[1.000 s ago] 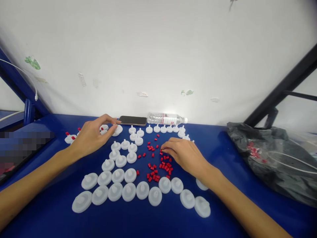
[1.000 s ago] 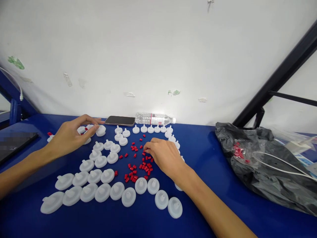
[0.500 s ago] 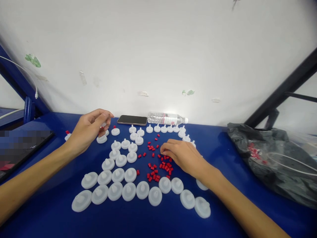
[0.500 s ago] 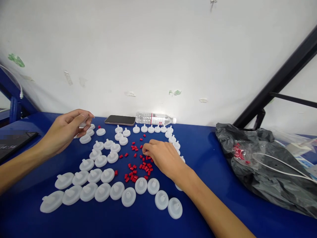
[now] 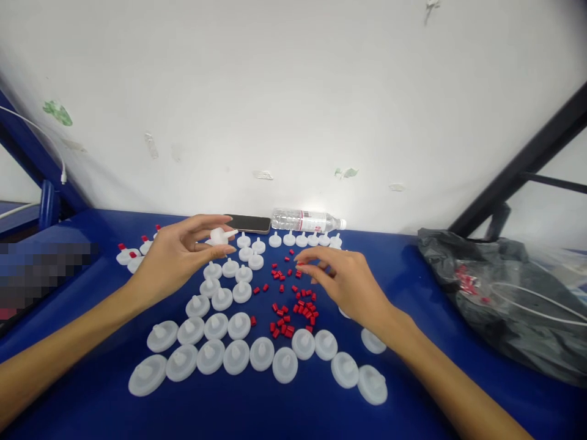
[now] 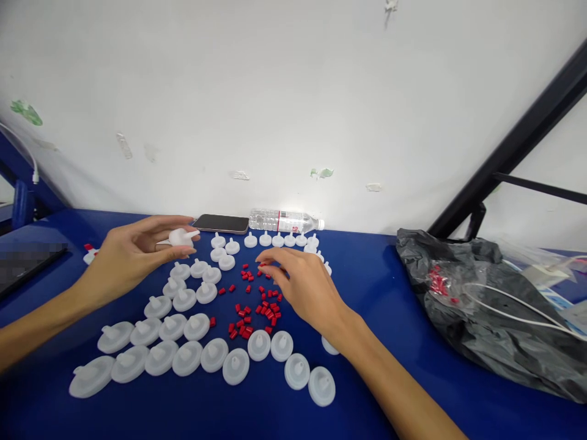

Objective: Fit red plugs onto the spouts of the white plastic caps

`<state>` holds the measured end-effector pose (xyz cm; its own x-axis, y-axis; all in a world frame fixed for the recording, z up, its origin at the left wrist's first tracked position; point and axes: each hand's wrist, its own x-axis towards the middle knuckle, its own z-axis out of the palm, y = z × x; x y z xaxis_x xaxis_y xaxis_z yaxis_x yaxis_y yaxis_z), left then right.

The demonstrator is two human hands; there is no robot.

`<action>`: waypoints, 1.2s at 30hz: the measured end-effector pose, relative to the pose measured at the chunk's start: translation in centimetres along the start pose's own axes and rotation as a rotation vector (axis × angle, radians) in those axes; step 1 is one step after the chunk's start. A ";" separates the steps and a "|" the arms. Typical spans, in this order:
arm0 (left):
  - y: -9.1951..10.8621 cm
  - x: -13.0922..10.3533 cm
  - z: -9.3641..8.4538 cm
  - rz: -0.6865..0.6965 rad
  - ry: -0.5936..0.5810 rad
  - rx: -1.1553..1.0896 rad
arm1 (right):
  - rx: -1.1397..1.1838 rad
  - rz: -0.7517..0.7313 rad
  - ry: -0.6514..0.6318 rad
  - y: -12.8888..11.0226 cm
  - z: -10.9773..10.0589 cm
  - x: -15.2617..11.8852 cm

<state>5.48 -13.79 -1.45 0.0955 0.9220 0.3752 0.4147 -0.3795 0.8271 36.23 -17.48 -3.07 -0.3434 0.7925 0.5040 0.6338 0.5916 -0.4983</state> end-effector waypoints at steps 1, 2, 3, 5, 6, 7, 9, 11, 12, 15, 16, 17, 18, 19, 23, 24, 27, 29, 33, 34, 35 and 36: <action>0.2 -0.3 0.0 0.015 -0.011 0.035 | 0.048 -0.002 0.032 -0.3 0.1 0.0; 0.3 -0.6 0.1 0.034 -0.031 0.072 | 0.099 0.002 0.059 -0.6 0.2 0.1; 0.5 -0.9 0.1 0.059 -0.051 0.102 | 0.153 0.012 0.079 -1.0 0.3 0.1; 0.6 -1.5 0.5 0.129 -0.104 0.131 | 0.260 0.049 0.102 -1.7 0.5 0.1; 0.6 -1.8 0.7 0.170 -0.128 0.130 | 0.309 0.074 0.107 -2.0 0.6 0.1; 0.6 -2.0 1.0 0.212 -0.151 0.125 | 0.351 0.097 0.110 -2.2 0.8 0.1; 0.5 -2.4 1.6 0.321 -0.188 0.110 | 0.411 0.132 0.108 -2.7 1.0 0.0; 0.3 -2.7 2.1 0.445 -0.204 0.108 | 0.456 0.152 0.091 -3.0 1.1 0.0; 0.3 -2.8 2.2 0.501 -0.207 0.117 | 0.477 0.156 0.077 -3.1 1.2 0.0; 0.3 -3.1 2.3 0.586 -0.220 0.173 | 0.522 0.163 0.028 -3.4 1.4 -0.1; 0.4 -3.2 2.3 0.599 -0.221 0.185 | 0.530 0.164 0.016 -3.5 1.5 -0.2; 0.5 -3.3 2.3 0.611 -0.219 0.192 | 0.534 0.164 0.008 -3.7 1.6 -0.3; 0.6 -3.4 2.3 0.618 -0.217 0.197 | 0.535 0.164 0.005 -3.8 1.7 -0.4; 0.7 -3.4 2.3 0.625 -0.211 0.198 | 0.535 0.163 0.007 -3.9 1.7 -0.4; 0.9 -3.5 2.2 0.608 -0.189 0.200 | 0.519 0.160 0.032 -4.0 1.9 -0.6; 0.9 -3.5 2.2 0.608 -0.184 0.197 | 0.511 0.159 0.041 -4.0 1.9 -0.7; 1.0 -3.6 2.3 0.641 -0.184 0.190 | 0.501 0.155 0.052 -4.1 1.9 -0.6; 1.1 -3.7 2.4 0.666 -0.192 0.193 | 0.510 0.149 0.045 -4.2 1.9 -0.6; 1.1 -3.9 2.4 0.683 -0.187 0.222 | 0.484 0.101 0.047 -4.0 2.2 -0.7; 1.1 -4.0 2.4 0.685 -0.181 0.235 | 0.439 0.065 0.045 -3.8 2.3 -0.7; 1.1 -4.1 2.3 0.690 -0.171 0.249 | 0.374 0.013 0.046 -3.6 2.3 -0.8; 1.1 -4.2 2.3 0.695 -0.164 0.261 | 0.290 -0.054 0.047 -3.4 2.4 -0.9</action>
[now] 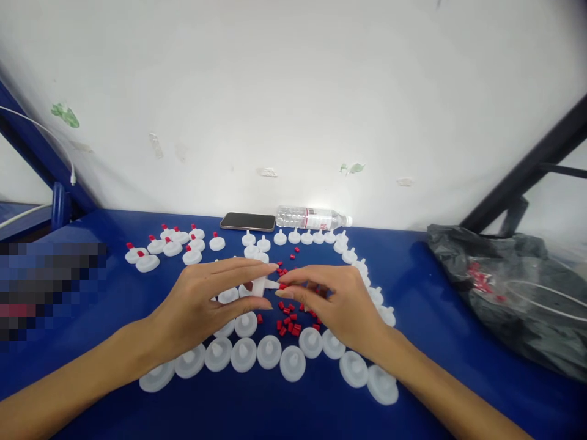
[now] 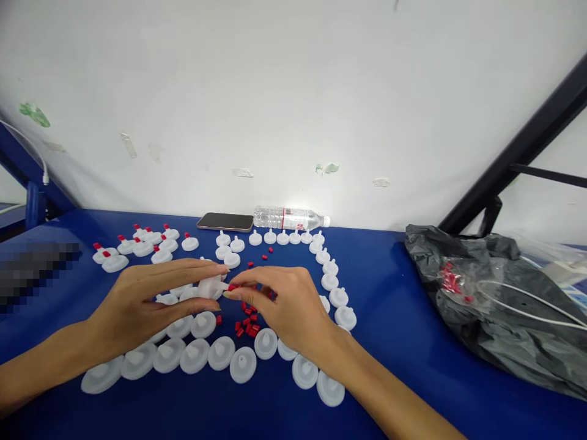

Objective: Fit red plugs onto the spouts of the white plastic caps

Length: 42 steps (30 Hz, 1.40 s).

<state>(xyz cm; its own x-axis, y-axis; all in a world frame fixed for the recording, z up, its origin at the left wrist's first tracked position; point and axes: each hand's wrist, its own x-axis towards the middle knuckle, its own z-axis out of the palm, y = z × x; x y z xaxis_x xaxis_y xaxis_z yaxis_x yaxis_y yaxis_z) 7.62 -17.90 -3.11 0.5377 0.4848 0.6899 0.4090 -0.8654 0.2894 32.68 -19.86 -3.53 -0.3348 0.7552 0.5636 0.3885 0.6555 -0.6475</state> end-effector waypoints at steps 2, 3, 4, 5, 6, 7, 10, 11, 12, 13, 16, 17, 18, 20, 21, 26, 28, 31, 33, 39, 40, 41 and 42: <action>0.1 -0.1 0.0 0.013 0.011 0.011 | -0.178 -0.159 -0.023 0.4 0.0 -0.2; 0.2 -0.2 0.0 0.018 0.016 0.006 | -0.250 -0.231 -0.032 0.6 0.0 -0.3; 0.3 -0.2 0.1 0.026 0.024 -0.003 | -0.303 -0.284 -0.040 0.8 -0.1 -0.4; 0.5 -0.2 0.1 0.032 0.028 -0.011 | -0.336 -0.322 -0.050 0.9 -0.2 -0.4; 0.6 -0.2 0.1 0.038 0.027 -0.014 | -0.354 -0.351 -0.061 1.0 -0.3 -0.5; 0.8 -0.2 0.1 0.046 0.021 -0.010 | -0.366 -0.379 -0.070 1.0 -0.4 -0.4; 1.5 -0.1 -0.1 0.079 0.003 0.017 | -0.391 -0.471 -0.090 1.0 -0.7 -0.3; 1.6 -0.1 -0.1 0.080 0.004 0.030 | -0.394 -0.495 -0.087 1.0 -0.7 -0.2; 1.7 -0.1 -0.1 0.082 0.017 0.041 | -0.395 -0.512 -0.080 1.0 -0.8 -0.2; 1.8 -0.2 -0.1 0.081 0.031 0.049 | -0.398 -0.520 -0.071 0.9 -0.8 -0.1; 1.8 -0.3 0.1 0.075 0.041 0.041 | -0.445 -0.537 -0.073 0.7 -0.9 -0.1; 1.8 -0.3 0.2 0.081 0.030 0.030 | -0.473 -0.546 -0.081 0.7 -0.8 -0.1; 1.7 -0.4 0.3 0.089 0.016 0.023 | -0.504 -0.556 -0.090 0.7 -0.8 -0.2; 1.6 -0.4 0.5 0.103 -0.014 0.019 | -0.554 -0.569 -0.100 0.8 -0.8 -0.2; 1.5 -0.4 0.5 0.113 -0.025 0.017 | -0.567 -0.571 -0.102 0.9 -0.7 -0.2; 1.1 0.0 0.1 0.101 -0.050 0.031 | -0.541 -0.524 -0.103 1.1 -0.5 0.0; 1.0 0.3 0.0 0.085 -0.074 0.054 | -0.554 -0.498 -0.073 0.9 -0.4 0.1; 0.5 0.6 -0.1 0.090 -0.125 0.114 | -0.573 -0.488 -0.034 0.4 -0.3 0.2; -0.1 0.7 -0.2 0.077 -0.103 0.175 | -0.568 -0.472 -0.023 0.2 -0.4 0.2; -3.7 1.3 -2.2 -0.224 0.006 0.329 | -0.533 -0.405 -0.006 0.6 -1.6 0.2; -4.4 1.4 -2.5 -0.307 0.011 0.346 | -0.536 -0.397 -0.012 0.7 -1.8 0.2; -5.1 1.4 -2.8 -0.387 0.013 0.361 | -0.537 -0.392 -0.020 0.8 -1.9 0.2; -5.9 1.4 -3.0 -0.462 0.012 0.375 | -0.535 -0.389 -0.027 0.8 -2.0 0.1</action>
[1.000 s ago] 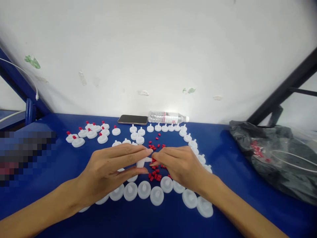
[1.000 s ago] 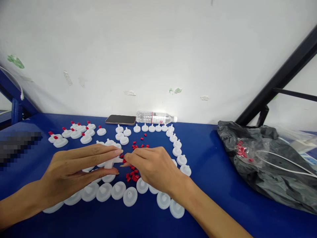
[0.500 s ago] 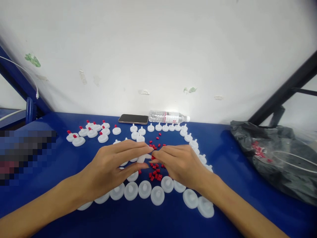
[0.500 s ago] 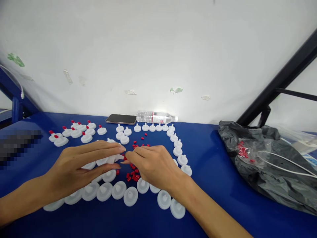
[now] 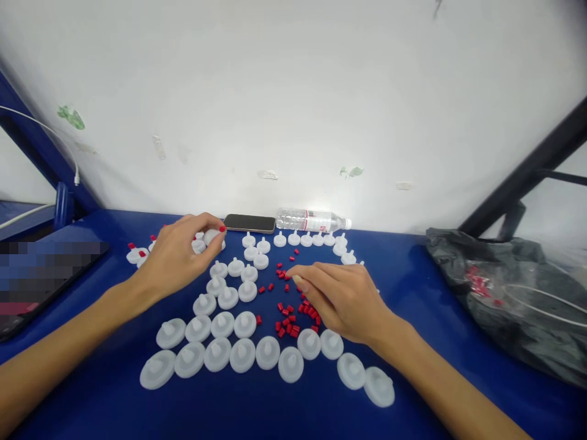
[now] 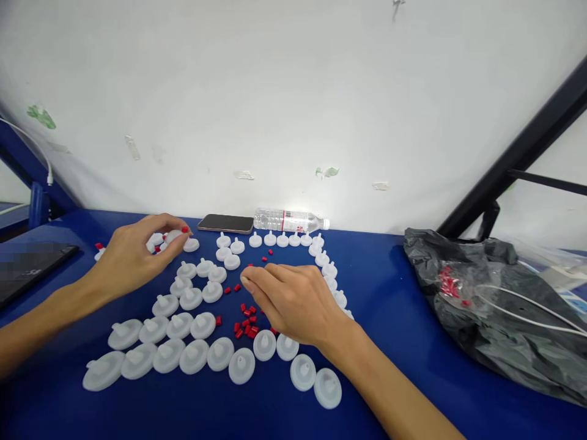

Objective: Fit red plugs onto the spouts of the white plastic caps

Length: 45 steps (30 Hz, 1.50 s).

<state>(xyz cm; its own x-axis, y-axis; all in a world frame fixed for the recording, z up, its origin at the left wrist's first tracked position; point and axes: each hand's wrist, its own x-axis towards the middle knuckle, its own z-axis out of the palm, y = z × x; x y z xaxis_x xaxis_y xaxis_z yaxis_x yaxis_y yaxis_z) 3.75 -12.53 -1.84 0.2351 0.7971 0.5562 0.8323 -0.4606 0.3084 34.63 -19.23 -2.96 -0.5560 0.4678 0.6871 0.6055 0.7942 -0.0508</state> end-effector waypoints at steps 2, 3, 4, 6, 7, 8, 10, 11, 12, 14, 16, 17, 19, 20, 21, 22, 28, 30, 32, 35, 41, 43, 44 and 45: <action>-1.3 0.5 0.3 -0.109 -0.038 0.019 | 0.008 -0.001 -0.013 0.0 0.0 -0.1; -1.8 0.7 0.5 -0.144 -0.065 0.018 | 0.009 -0.004 -0.017 0.0 0.0 -0.1; -2.3 0.8 0.6 -0.166 -0.090 0.012 | 0.007 -0.006 -0.019 0.0 0.1 -0.1; -2.9 0.9 0.8 -0.190 -0.131 -0.003 | -0.003 -0.010 -0.017 -0.1 0.1 -0.1; -3.1 0.9 0.9 -0.191 -0.142 -0.007 | -0.006 -0.010 -0.018 -0.1 0.1 -0.1; -3.2 0.9 1.0 -0.185 -0.144 -0.002 | -0.008 -0.011 -0.019 -0.1 0.1 -0.1; -3.3 0.7 1.1 -0.151 -0.134 0.014 | -0.008 -0.015 -0.019 -0.1 0.0 0.0; -3.3 0.7 1.2 -0.114 -0.119 0.023 | -0.007 -0.019 -0.017 -0.1 0.0 0.0; -3.4 0.6 1.3 -0.070 -0.102 0.032 | -0.006 -0.024 -0.013 -0.1 0.0 0.0; -3.5 0.6 1.6 0.002 -0.073 0.042 | -0.010 -0.039 -0.005 -0.2 0.0 0.0; -3.6 0.6 1.9 0.029 -0.080 0.039 | -0.019 -0.056 -0.001 -0.2 0.0 0.1; -3.6 0.6 2.0 0.023 -0.097 0.033 | -0.021 -0.062 -0.004 -0.3 0.1 0.1; -3.7 0.6 2.1 0.015 -0.132 0.018 | -0.014 -0.065 -0.015 -0.4 0.2 0.1; -3.8 0.6 2.2 0.013 -0.142 0.016 | -0.008 -0.062 -0.023 -0.4 0.3 0.0; -3.9 0.6 2.3 0.011 -0.146 0.018 | -0.004 -0.058 -0.028 -0.4 0.4 0.0; -4.0 0.6 2.3 0.006 -0.146 0.022 | -0.003 -0.050 -0.026 -0.4 0.4 0.0; -4.4 0.7 2.5 0.001 -0.137 0.041 | -0.048 0.042 0.051 -0.2 0.3 -0.1; -4.5 0.7 2.6 0.010 -0.138 0.046 | -0.056 0.060 0.067 -0.1 0.3 -0.1; -4.4 0.6 2.7 0.015 -0.136 0.052 | -0.061 0.080 0.070 0.0 0.3 -0.1; -3.9 0.6 2.2 0.007 -0.093 0.070 | -0.073 0.124 0.062 0.0 0.4 -0.2; -2.6 0.6 -0.3 0.062 -0.182 0.078 | -0.057 0.195 0.044 0.0 0.4 -0.3; -2.5 0.6 -0.7 0.115 -0.315 0.067 | -0.051 0.206 0.035 0.0 0.4 -0.3; -2.5 0.6 -0.7 0.126 -0.361 0.063 | -0.049 0.209 0.033 0.0 0.4 -0.3; -2.5 0.6 -0.7 0.127 -0.393 0.059 | -0.047 0.211 0.032 0.0 0.4 -0.3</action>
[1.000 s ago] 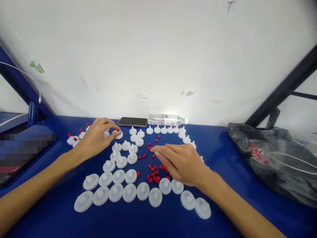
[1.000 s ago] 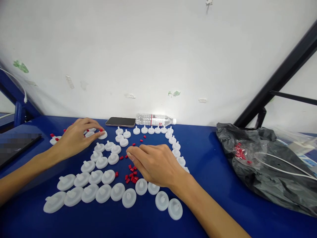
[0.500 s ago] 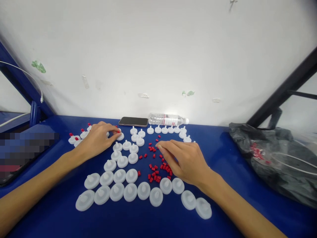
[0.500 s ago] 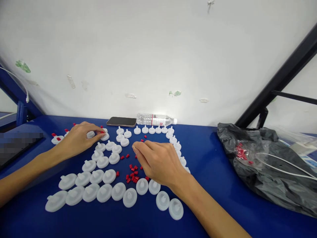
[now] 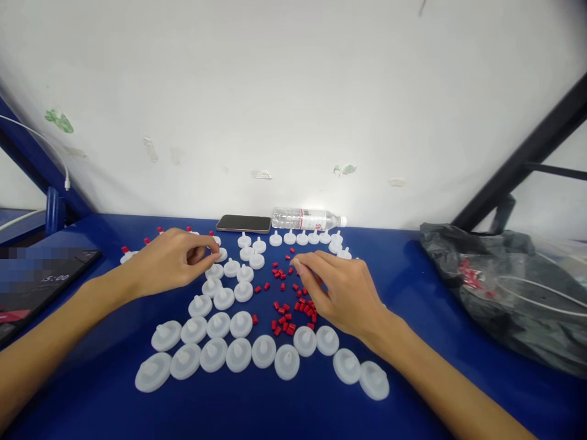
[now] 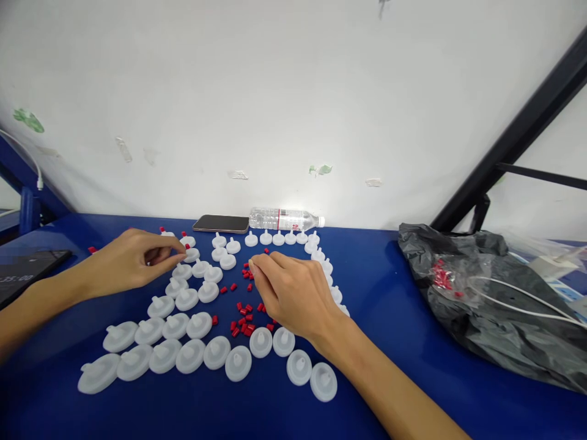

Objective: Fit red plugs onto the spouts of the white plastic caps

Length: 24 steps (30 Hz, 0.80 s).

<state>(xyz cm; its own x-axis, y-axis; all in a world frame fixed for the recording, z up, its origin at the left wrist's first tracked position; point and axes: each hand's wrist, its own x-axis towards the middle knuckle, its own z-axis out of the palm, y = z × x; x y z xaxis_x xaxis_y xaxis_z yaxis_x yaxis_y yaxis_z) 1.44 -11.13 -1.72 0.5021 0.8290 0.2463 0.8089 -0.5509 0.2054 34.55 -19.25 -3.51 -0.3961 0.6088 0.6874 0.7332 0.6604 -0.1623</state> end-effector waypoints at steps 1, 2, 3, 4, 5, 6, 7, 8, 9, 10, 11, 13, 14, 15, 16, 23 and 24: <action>-0.1 0.0 0.1 0.000 -0.027 -0.003 | 0.002 0.000 0.000 0.0 0.0 0.0; -0.1 0.1 0.2 0.001 -0.055 -0.002 | 0.003 0.000 0.000 0.0 0.0 0.0; -0.2 0.1 0.3 0.002 -0.079 0.002 | 0.003 0.000 0.000 0.1 0.0 0.0; -0.3 0.2 0.4 0.002 -0.100 0.005 | 0.002 -0.001 0.001 0.1 0.0 0.1; -0.4 0.3 0.5 -0.003 -0.114 0.002 | -0.001 -0.001 0.001 0.1 0.0 0.1; -0.5 0.3 0.5 -0.014 -0.119 -0.009 | -0.005 -0.002 0.002 0.1 0.0 0.1; -0.6 0.4 0.5 -0.029 -0.109 -0.030 | -0.009 -0.003 0.002 0.1 0.0 0.1; -0.6 0.4 0.5 -0.046 -0.088 -0.054 | -0.013 -0.002 0.003 0.2 0.0 0.1; -0.6 0.4 0.4 -0.062 -0.056 -0.077 | -0.016 -0.003 0.004 0.2 0.1 0.0; -0.5 0.5 0.4 -0.077 -0.017 -0.097 | -0.018 -0.002 0.005 0.1 0.1 0.0; -0.4 0.5 0.3 -0.085 0.025 -0.106 | -0.018 -0.001 0.006 0.1 0.1 0.0; 0.1 0.5 0.1 -0.122 0.122 -0.142 | -0.015 0.001 0.012 0.0 0.1 0.0; 0.3 0.5 0.0 -0.159 0.170 -0.193 | -0.012 0.003 0.016 0.0 0.1 0.0; 0.6 0.5 0.0 -0.202 0.206 -0.262 | -0.011 0.008 0.020 -0.1 0.1 0.1; 0.8 0.6 0.0 -0.243 0.223 -0.338 | -0.013 0.016 0.023 -0.1 0.1 0.1; 2.0 0.6 -0.3 -0.420 0.095 -0.955 | -0.174 0.201 -0.132 0.1 -0.1 0.5; 2.1 0.6 -0.4 -0.441 0.084 -0.995 | -0.191 0.229 -0.185 0.2 -0.1 0.6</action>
<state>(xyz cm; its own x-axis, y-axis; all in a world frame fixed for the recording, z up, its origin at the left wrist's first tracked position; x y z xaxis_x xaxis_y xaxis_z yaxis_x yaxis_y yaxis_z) 3.36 -11.84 -0.80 0.1758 0.9842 0.0192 0.2837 -0.0693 0.9564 34.54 -18.84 -3.07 -0.2902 0.8122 0.5061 0.8979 0.4140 -0.1496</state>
